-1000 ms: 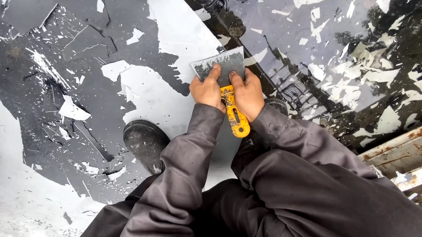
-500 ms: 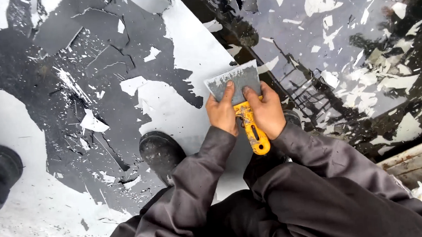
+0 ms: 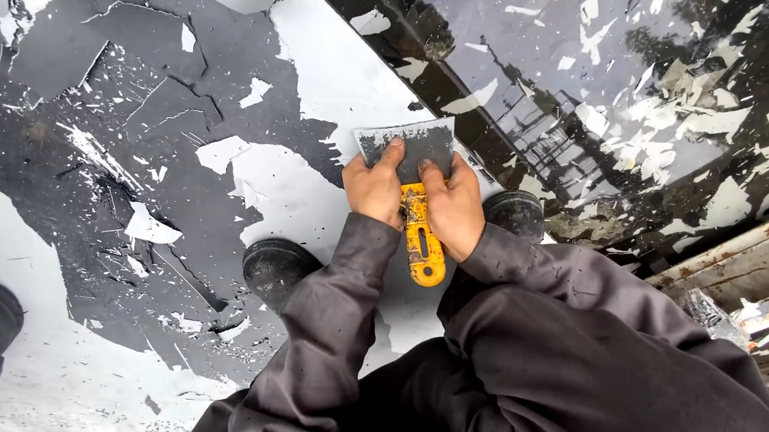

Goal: Scraping off a layer of old gray coating from a flat surface using a putty knife.

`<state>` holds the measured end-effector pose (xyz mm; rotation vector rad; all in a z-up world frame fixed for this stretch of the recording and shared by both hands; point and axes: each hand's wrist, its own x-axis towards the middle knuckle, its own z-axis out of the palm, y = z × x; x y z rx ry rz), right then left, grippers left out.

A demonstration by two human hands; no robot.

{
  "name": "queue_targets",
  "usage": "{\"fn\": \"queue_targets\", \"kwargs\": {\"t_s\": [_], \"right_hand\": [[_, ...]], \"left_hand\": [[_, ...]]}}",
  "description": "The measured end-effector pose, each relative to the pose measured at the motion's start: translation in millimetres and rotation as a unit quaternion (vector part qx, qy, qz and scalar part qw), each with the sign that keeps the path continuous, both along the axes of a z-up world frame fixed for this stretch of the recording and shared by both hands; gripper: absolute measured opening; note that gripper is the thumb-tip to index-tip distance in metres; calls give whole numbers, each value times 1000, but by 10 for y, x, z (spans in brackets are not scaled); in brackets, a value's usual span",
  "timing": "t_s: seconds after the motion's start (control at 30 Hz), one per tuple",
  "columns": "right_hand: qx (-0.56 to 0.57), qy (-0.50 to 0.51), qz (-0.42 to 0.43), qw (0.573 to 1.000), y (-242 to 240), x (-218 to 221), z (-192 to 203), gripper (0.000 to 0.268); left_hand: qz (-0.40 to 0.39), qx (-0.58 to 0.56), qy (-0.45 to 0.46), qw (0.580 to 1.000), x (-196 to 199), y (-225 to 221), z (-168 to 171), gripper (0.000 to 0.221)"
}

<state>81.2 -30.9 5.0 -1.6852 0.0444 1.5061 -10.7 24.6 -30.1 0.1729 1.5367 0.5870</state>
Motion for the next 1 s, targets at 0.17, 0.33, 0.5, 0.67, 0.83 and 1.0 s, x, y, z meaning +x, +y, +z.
{"fn": "queue_targets", "kwargs": {"t_s": [0.17, 0.33, 0.5, 0.67, 0.83, 1.0], "right_hand": [[34, -4, -27, 999, -49, -76, -153, 23], [100, -18, -79, 992, 694, 373, -483, 22], [120, -40, 5, 992, 445, 467, -314, 20], [82, -31, 151, 985, 96, 536, 3, 21], [98, -116, 271, 951, 60, 696, -61, 24], [84, -151, 340, 925, 170, 710, -92, 26]], "left_hand": [[-61, 76, 57, 994, -41, -18, -67, 19], [-81, 190, 89, 974, 435, 663, -445, 17], [3, 148, 11, 989, 487, 505, 100, 24], [110, 61, -46, 991, 307, -289, 152, 29], [184, -11, -76, 980, 425, -383, 145, 32], [229, -42, -51, 971, 446, -346, 172, 32]]}}
